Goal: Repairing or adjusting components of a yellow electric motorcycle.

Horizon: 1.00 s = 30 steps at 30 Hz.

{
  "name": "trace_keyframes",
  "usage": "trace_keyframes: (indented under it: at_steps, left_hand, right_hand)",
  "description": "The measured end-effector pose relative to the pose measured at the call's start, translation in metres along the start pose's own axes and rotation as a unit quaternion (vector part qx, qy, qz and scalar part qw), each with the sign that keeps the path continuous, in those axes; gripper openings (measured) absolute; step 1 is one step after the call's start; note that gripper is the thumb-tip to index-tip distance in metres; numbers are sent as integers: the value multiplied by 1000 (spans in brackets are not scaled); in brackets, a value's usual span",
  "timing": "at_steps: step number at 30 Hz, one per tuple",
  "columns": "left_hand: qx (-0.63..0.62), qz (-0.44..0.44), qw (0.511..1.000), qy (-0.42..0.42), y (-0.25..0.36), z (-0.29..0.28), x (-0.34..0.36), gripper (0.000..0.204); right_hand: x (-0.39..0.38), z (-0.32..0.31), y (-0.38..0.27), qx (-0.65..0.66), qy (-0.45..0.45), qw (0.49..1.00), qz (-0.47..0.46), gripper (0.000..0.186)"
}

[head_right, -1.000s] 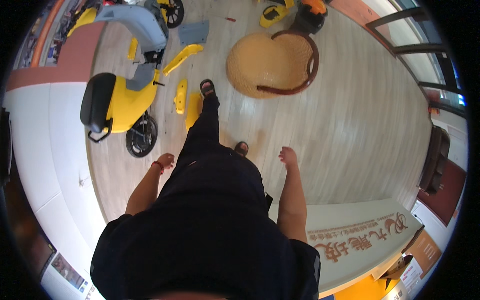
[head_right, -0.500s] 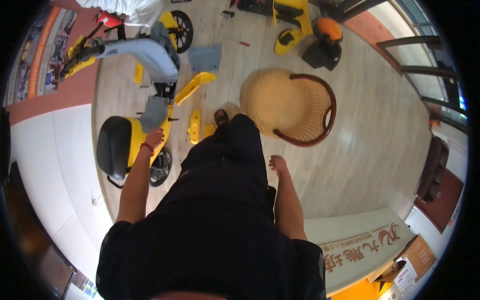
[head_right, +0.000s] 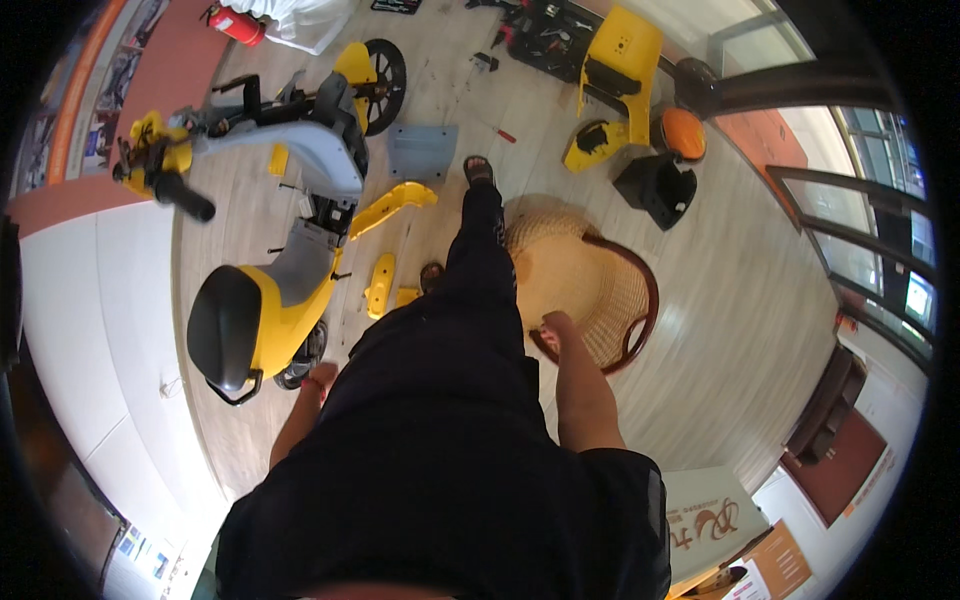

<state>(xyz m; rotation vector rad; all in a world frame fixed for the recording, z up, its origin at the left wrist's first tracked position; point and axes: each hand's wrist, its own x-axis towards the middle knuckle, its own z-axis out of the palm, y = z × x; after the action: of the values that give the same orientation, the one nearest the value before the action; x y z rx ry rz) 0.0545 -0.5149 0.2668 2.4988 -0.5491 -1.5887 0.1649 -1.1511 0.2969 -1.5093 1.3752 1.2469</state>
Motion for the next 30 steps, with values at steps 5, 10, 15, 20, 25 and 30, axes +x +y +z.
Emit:
trace_keyframes:
  at_steps: [5, 10, 15, 20, 25, 30]
  left_hand:
    - [-113, -83, 971, -194, 48, -48, -27, 39]
    - [-584, -337, 734, -80, 120, -183, 21, 34]
    - [-674, -352, 643, 95, 177, -284, 111, 25]
    - [-620, -369, 691, 36, 193, -328, 204, 24]
    - [-482, -345, 803, 70, 179, -313, 288, 23]
    - [-397, -342, 843, 121, 174, -291, 327, 21]
  right_hand:
    - [78, -27, -86, -77, -50, 995, -26, 20]
    - [182, -61, -219, -387, -1, 874, -295, 21]
    - [252, -71, -363, -576, 94, 724, -368, 21]
    - [313, -57, -464, -438, 147, 802, -379, 32]
    - [384, -13, -538, -366, 169, 837, -370, 45]
    - [457, 30, -564, -413, 171, 817, -363, 37]
